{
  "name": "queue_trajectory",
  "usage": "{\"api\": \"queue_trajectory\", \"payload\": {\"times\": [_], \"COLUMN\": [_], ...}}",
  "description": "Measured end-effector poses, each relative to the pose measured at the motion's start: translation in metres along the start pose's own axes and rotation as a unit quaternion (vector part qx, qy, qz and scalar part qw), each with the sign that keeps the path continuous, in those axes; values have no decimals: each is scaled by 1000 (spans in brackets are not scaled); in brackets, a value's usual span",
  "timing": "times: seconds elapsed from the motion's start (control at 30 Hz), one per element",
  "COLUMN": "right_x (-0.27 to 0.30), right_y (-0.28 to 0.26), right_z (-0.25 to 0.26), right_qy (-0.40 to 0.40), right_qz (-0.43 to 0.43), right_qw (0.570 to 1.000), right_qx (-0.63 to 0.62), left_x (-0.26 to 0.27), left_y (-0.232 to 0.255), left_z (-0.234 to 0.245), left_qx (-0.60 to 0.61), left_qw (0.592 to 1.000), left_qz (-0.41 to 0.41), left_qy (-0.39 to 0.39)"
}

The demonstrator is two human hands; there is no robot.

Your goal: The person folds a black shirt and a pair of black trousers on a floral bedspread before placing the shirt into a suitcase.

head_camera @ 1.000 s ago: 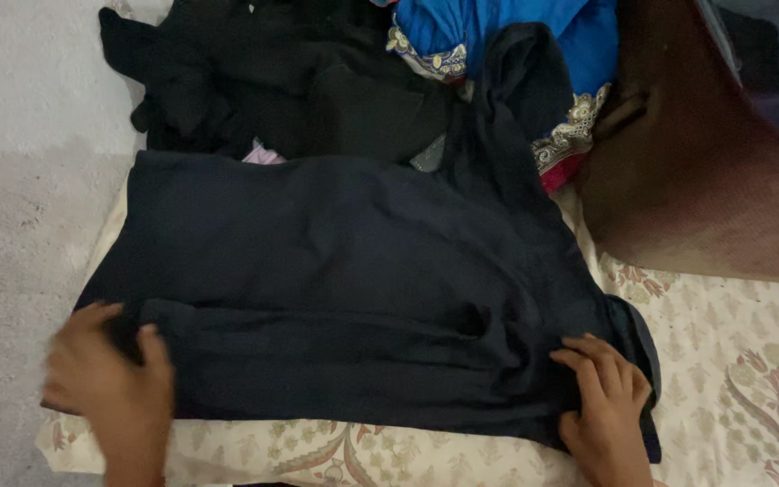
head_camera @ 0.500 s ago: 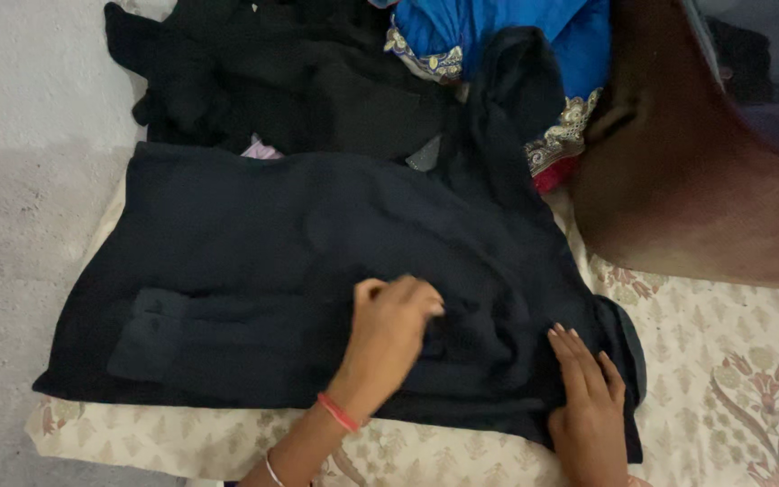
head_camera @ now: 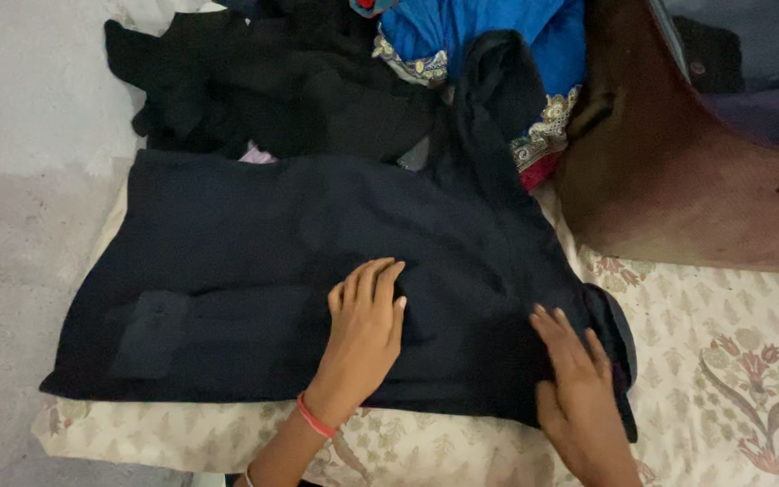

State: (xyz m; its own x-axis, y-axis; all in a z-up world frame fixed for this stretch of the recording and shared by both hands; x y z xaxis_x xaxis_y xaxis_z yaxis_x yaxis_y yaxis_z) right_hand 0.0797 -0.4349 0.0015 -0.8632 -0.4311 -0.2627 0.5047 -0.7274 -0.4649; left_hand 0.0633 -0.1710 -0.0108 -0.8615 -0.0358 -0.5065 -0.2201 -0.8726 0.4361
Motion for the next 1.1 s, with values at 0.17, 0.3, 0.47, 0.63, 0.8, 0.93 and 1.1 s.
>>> {"api": "queue_trajectory", "payload": {"times": [0.17,0.3,0.47,0.63,0.8,0.93,1.1], "right_x": [-34,-60,-53,-51,-51,-51,-54], "right_y": [-45,-38,-16,-14,-11,-9,-16], "right_z": [-34,-82,-99,-101,-104,-106,-104], "right_qy": [-1,6,15,15,25,17,-14], "right_qz": [79,74,27,23,31,27,0], "right_qw": [997,979,976,976,976,977,980], "right_qx": [-17,188,213,216,216,209,199], "left_x": [22,43,71,92,102,97,89], "left_y": [1,-24,-78,-109,-120,-119,-103], "left_z": [-1,0,22,54,56,56,61], "left_qx": [-14,-114,-217,-261,-234,-237,-174], "left_qw": [999,988,959,922,939,938,956], "left_qz": [10,72,178,285,249,250,219], "left_qy": [-37,-80,-35,-3,32,28,90]}}
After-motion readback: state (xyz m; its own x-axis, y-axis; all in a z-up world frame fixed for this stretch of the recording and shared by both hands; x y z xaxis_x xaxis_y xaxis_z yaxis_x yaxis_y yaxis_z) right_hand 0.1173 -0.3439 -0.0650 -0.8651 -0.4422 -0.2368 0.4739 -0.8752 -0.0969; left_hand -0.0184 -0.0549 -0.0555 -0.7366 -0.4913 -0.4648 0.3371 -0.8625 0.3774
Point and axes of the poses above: each hand's wrist, its own x-axis away from the middle knuckle, its own z-axis out of the back of the hand, y = z × x, the point moved 1 cm from there along -x, towards the middle knuckle, and after that the axes turned 1 degree about -y, right-handed, at the moved point
